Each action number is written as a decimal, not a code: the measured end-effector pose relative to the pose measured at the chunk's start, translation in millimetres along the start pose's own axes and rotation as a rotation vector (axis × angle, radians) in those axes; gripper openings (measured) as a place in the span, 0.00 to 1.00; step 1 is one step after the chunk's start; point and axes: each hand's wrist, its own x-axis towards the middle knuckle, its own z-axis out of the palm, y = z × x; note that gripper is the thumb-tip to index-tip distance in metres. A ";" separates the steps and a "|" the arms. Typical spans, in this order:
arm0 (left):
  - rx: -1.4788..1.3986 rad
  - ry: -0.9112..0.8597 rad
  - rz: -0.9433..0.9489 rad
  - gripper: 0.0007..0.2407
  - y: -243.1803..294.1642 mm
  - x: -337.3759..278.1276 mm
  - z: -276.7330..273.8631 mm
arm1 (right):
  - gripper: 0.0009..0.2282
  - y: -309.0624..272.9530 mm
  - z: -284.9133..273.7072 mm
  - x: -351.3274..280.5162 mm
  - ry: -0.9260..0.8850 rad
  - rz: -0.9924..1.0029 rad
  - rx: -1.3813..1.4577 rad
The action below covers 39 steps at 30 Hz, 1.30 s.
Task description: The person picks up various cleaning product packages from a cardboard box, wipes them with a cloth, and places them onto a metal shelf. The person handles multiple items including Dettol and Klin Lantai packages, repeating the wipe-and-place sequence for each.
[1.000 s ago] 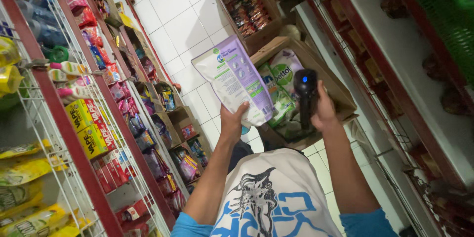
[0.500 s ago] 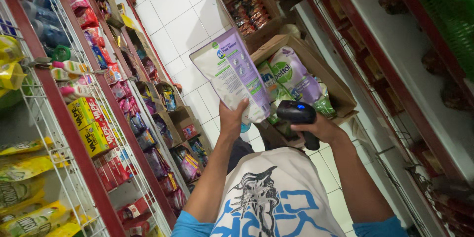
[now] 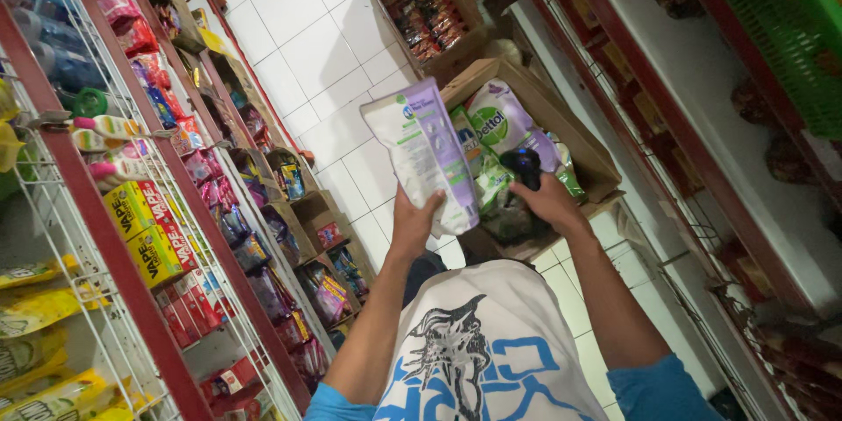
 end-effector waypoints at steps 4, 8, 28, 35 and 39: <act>0.021 -0.061 0.029 0.25 -9.1 0.7 5.0 | 0.22 2.6 10.6 17.9 0.130 -0.239 -0.030; 0.044 -0.072 0.069 0.25 -9.3 -5.2 8.0 | 0.25 -31.5 21.8 1.6 0.386 -0.514 -0.184; 0.154 0.230 0.503 0.22 45.9 -65.2 -22.8 | 0.32 -144.2 75.2 -31.8 -0.214 -0.853 -0.078; -0.138 0.322 0.363 0.26 61.5 -91.1 -89.3 | 0.29 -147.7 103.4 -8.3 -0.952 -0.291 0.764; -0.366 0.282 0.403 0.24 59.6 -119.2 -105.8 | 0.27 -172.7 133.1 -20.8 -1.026 -0.094 0.674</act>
